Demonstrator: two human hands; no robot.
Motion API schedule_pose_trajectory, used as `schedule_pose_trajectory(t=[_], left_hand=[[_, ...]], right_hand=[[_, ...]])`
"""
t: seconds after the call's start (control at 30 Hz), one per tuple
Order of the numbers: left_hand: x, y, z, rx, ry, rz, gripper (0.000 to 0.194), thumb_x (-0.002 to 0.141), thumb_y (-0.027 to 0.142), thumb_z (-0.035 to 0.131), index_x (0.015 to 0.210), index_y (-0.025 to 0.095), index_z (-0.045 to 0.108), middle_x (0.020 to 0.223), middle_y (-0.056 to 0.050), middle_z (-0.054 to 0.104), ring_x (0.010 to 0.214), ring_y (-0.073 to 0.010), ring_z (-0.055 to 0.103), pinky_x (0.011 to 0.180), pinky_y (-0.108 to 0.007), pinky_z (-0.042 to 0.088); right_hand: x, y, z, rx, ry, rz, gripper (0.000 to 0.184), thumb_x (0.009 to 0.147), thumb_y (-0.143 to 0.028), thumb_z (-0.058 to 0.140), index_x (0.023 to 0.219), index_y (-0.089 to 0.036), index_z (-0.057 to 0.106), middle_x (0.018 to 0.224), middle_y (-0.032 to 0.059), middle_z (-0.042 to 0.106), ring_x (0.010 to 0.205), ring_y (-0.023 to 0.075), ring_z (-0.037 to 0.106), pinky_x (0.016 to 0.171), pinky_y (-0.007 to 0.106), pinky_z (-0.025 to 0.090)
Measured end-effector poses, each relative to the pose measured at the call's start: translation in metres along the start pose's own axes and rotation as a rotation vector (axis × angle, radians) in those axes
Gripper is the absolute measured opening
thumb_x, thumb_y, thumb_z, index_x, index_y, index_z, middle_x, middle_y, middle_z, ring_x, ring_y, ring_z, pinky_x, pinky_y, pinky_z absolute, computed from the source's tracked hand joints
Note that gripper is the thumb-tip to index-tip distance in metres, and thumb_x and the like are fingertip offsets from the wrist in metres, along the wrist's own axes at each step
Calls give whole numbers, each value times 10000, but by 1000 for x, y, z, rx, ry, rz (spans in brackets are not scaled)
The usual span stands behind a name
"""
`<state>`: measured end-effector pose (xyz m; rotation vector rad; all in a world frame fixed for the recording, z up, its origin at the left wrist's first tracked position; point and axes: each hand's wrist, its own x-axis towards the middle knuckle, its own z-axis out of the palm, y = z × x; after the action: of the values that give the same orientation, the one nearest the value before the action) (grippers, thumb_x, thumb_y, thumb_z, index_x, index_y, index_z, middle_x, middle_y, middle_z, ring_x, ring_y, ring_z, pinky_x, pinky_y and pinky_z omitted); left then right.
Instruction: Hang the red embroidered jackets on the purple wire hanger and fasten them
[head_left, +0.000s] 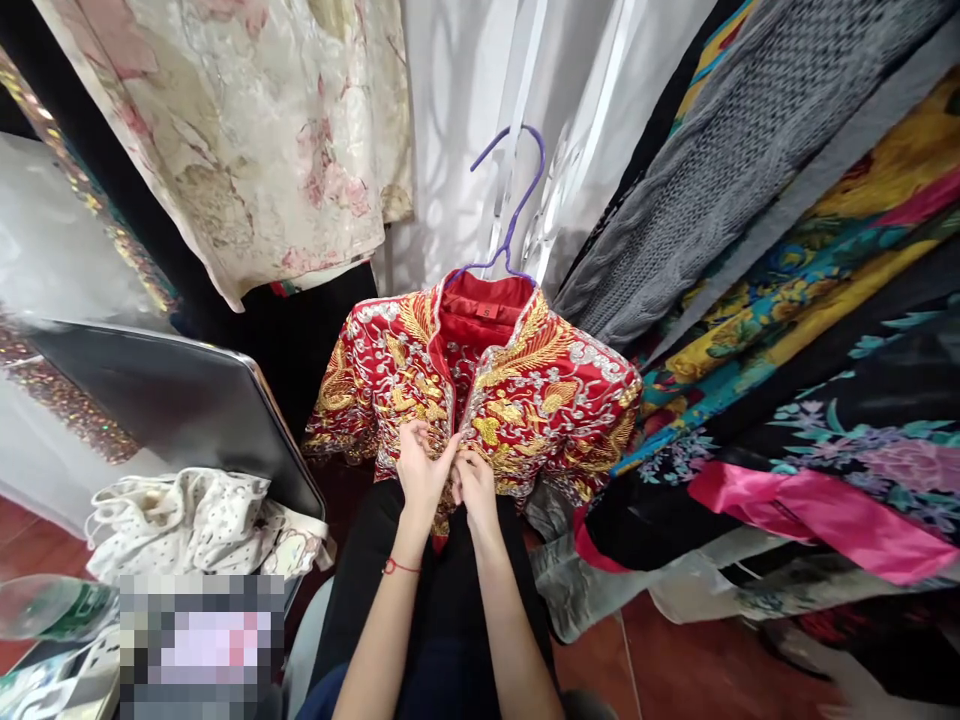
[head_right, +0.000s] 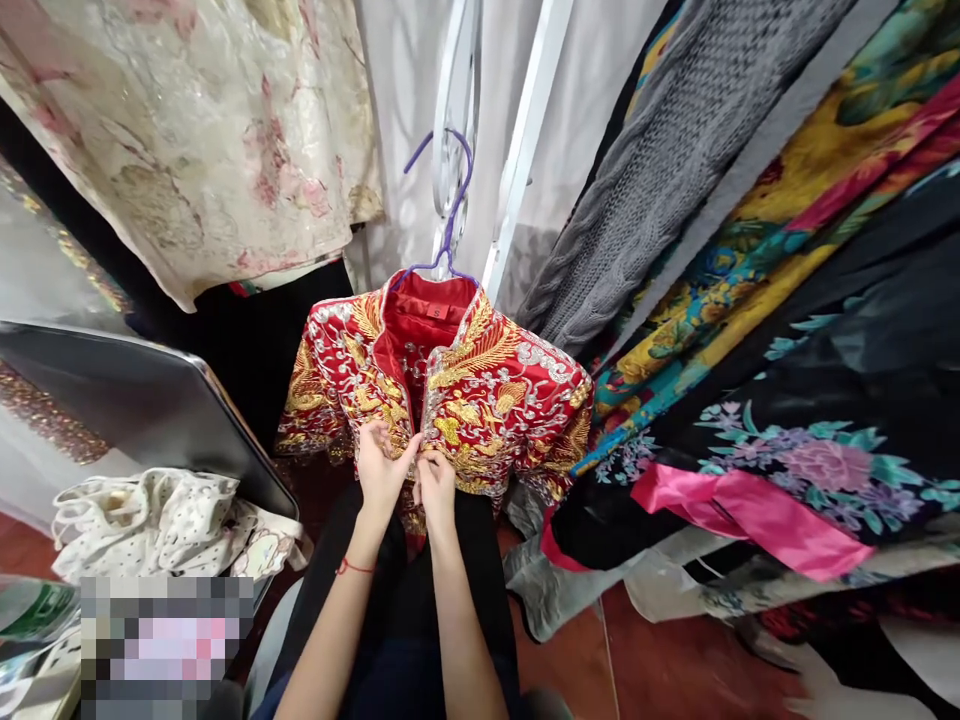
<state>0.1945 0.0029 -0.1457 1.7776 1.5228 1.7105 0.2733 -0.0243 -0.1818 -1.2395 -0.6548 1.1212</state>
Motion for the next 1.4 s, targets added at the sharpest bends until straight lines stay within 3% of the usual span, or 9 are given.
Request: schedule_pose_trajectory(t=[0.23,0.4,0.5,0.6,0.77,1.0,1.2,1.3,1.4], left_hand=[[-30,-34,-10,77,-59,-140,145,911,321,567,820,209,559,857,-22,545,614,-112,543,595,-253,470],[-30,-44,-15,-35,-174,-158,188,892,396,604,885,211,571,872,-25,586,675,-126,575,604,-240,474],[-36,-39,-9,-8,-253,-178,260,833,452,671,889,221,564,850,-7,605,688,-136,580,660,-257,476],[-43,-34,-4,43,-257,-285,229,845,427,641,800,225,544,752,13,610,627,-136,568,635,-256,442],[-42,-39,-17,103,-207,-314,169,849,319,580,723,218,533,639,21,591,585,-136,555,620,-252,387],[-35,-40,-35,13,-209,-181,286,859,351,566,639,202,459,582,44,477,541,-97,446,601,-214,368],[-15,-27,-57,-228,-23,-287,319,864,419,586,663,198,475,602,49,407,539,-92,388,545,-214,331],[-4,-26,-75,-227,-40,-362,307,848,431,598,680,198,490,612,49,419,548,-93,394,547,-215,333],[-1,-30,-88,-57,-89,-392,294,811,403,623,649,204,479,545,68,394,510,-90,387,554,-212,345]], right_hand=[[10,23,-16,18,-14,124,396,595,-525,747,691,-192,554,438,-124,387,303,18,250,314,192,178],[18,49,-25,-10,-55,298,313,741,-416,738,687,-145,590,439,-119,348,347,15,244,331,174,184],[20,64,-29,-67,-82,404,267,907,-384,650,879,-119,630,647,-45,558,478,44,466,437,170,400],[19,73,-36,-137,-127,477,279,961,-372,597,1122,-145,618,1017,38,661,806,123,647,694,287,574],[18,79,-43,-252,-153,505,260,950,-343,617,1113,-140,627,1038,44,664,839,134,654,720,301,579],[11,87,-24,-420,-116,510,382,948,-383,609,1264,-170,580,1262,91,614,1076,216,635,907,435,559],[2,70,-25,-546,-147,425,349,954,-384,602,1229,-169,596,1213,81,635,1020,192,649,872,404,570],[-7,53,-26,-605,-238,374,256,922,-383,635,967,-132,663,871,37,702,731,141,662,692,299,560],[-22,15,-21,-645,-355,295,254,874,-364,662,735,-154,632,568,-12,622,527,131,596,582,258,500]])
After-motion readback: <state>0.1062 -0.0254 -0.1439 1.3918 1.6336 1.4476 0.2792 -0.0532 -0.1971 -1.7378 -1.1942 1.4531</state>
